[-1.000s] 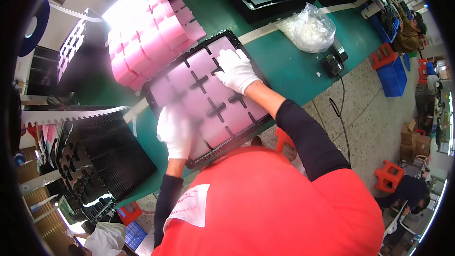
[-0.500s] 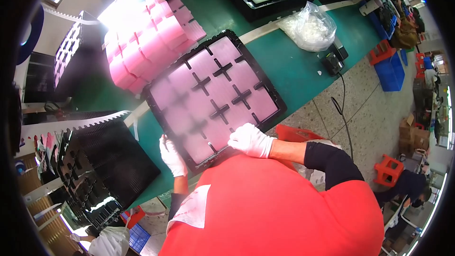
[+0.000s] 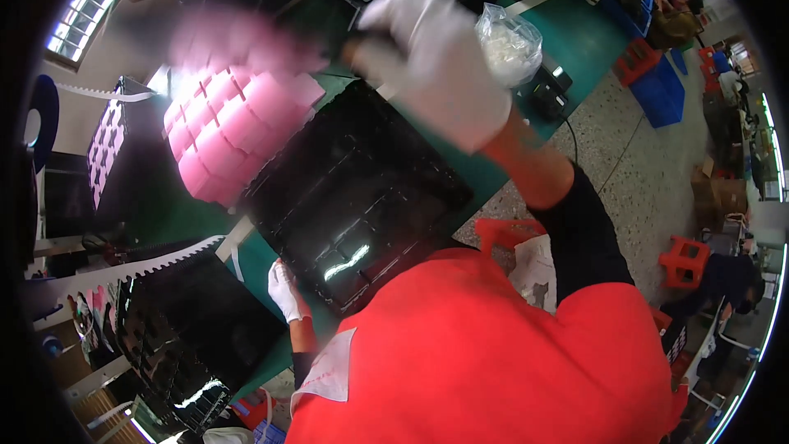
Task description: The person assembles plastic components by hand, inserting foam dividers into black plastic trays and attaching white plastic strips to the trays.
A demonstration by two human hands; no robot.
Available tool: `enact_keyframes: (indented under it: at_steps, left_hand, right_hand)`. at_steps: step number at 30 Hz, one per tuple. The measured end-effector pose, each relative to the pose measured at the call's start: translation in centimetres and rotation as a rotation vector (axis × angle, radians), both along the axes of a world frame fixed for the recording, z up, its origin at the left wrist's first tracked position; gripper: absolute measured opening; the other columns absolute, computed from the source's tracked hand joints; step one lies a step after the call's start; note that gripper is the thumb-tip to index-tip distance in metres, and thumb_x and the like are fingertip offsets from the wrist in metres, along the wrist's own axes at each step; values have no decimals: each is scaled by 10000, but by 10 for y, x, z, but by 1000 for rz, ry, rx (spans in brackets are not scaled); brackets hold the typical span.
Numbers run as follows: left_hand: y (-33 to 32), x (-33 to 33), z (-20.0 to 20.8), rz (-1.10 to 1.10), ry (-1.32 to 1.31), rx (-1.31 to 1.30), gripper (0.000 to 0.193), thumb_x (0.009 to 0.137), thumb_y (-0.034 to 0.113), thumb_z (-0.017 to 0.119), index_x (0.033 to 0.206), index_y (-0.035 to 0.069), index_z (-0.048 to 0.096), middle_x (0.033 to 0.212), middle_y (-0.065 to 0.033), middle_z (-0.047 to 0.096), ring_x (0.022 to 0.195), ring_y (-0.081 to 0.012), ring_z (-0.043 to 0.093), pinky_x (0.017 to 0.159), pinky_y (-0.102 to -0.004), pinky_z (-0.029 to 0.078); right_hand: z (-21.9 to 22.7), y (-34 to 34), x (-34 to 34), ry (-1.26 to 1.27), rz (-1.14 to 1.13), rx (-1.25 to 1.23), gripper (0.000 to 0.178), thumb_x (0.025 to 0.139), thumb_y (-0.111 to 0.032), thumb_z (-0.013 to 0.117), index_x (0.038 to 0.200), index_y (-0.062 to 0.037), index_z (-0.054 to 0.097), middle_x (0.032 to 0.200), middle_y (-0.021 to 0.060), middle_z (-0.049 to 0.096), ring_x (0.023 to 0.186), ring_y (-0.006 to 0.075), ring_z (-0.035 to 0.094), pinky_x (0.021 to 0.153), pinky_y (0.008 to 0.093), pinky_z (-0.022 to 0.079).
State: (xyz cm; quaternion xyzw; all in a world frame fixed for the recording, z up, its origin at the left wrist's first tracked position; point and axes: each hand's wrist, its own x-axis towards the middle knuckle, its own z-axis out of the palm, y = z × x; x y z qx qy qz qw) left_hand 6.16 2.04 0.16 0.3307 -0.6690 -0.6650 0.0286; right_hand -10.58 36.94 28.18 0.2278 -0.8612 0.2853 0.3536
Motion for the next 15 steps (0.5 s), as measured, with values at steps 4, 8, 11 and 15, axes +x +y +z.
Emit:
enact_keyframes:
  at_steps: [4,8,11,15]
  left_hand:
    - [7,1,-3,15,-33,-168,281,961,143,541,1181,-28,570,1001,-36,602,857,-112,552,776,-238,444]
    - [33,-5,13,35,-57,-406,339,946,140,541,1234,-40,537,1187,-144,589,1107,-224,553,982,-324,408]
    - [38,-4,8,39,-114,-550,372,945,171,530,1256,-33,522,1259,-174,550,1170,-268,520,1015,-361,378]
    - [45,4,7,54,-170,-630,380,951,177,522,1268,-32,514,1271,-179,544,1209,-275,496,1050,-364,342]
  right_hand:
    - [-4,83,-103,-273,-169,-788,140,905,-179,640,856,-48,642,752,-55,560,679,45,474,614,232,397]
    - [-80,150,-180,-398,-468,-1283,457,829,-353,681,988,75,649,940,162,675,893,186,606,805,303,457]
    - [-159,185,-233,-397,-588,-1581,615,814,-456,650,1121,74,590,1182,195,611,1014,287,589,901,378,457]
    - [-188,170,-235,-573,-880,-1577,643,825,-463,625,1181,67,556,1286,177,570,1068,296,599,906,403,469]
